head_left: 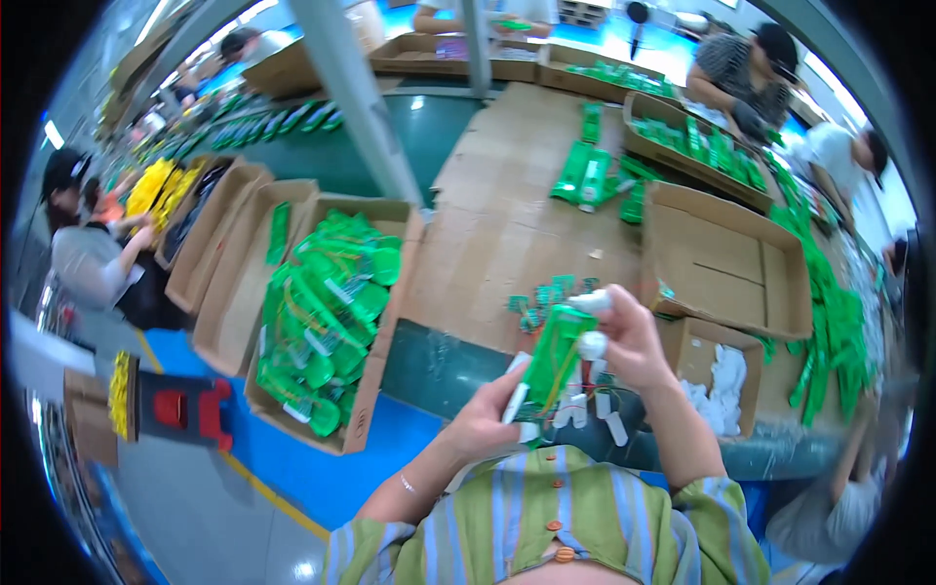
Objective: Assembling electronic light fixtures by inserting LED strips and components into plastic housings at a workbench.
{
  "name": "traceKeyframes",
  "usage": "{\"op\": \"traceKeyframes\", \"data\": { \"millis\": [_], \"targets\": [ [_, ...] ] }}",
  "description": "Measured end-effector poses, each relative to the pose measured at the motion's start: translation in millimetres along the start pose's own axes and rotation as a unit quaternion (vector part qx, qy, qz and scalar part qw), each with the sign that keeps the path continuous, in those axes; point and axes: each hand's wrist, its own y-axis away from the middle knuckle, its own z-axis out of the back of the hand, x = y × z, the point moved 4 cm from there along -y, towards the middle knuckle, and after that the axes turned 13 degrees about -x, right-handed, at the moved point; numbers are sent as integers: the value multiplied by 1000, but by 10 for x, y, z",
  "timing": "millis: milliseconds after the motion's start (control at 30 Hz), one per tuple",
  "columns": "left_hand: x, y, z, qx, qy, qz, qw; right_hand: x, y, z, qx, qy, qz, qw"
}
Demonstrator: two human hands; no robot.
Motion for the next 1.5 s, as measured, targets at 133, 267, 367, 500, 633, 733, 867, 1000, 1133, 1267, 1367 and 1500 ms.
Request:
{"op": "traceKeyframes", "data": {
  "millis": [133, 267, 367, 500, 633, 733, 867, 1000, 1133, 1267, 1367, 1500],
  "targets": [
    [-96, 63, 225, -73, 20, -28, 997, -88, -252, -163, 63, 73, -46, 994],
    [-610, 459, 641, -349, -97, -210, 908, -242, -954, 45, 14, 383, 113, 917],
    [-1031, 826, 857, -501, -242, -385, 736, -382, -1698, 688, -114, 614, 195, 756],
    [-841, 1389, 1635, -637, -358, -387, 563, -759, -2087, 858, -176, 690, 56, 700],
    [-587, 1424, 1944, -671, -619, -141, 383, -1006, -2100, 1049, -140, 725, -19, 675],
    [-740, 1333, 1730, -678, -644, -139, 327, -746, -2049, 1276, -224, 693, 124, 674],
    [-1007, 1245, 1015, -606, -630, -417, 250, -24, -1602, 958, -269, 519, 286, 759],
    [-857, 520, 534, -449, -621, -489, 415, 301, -837, 473, -169, 304, 213, 913],
    [-820, -37, 57, -317, -638, -537, 452, 425, -156, 253, -21, 275, 137, 951],
    [-670, -516, -177, -132, -701, -494, 498, 258, 115, 428, -28, 35, -24, 999],
    [-538, -633, -163, -85, -657, -388, 641, 119, 112, 638, -135, 57, -59, 987],
    [-440, -720, -127, -95, -569, -288, 764, 214, 223, 557, -133, 320, 190, 918]
  ]
}}
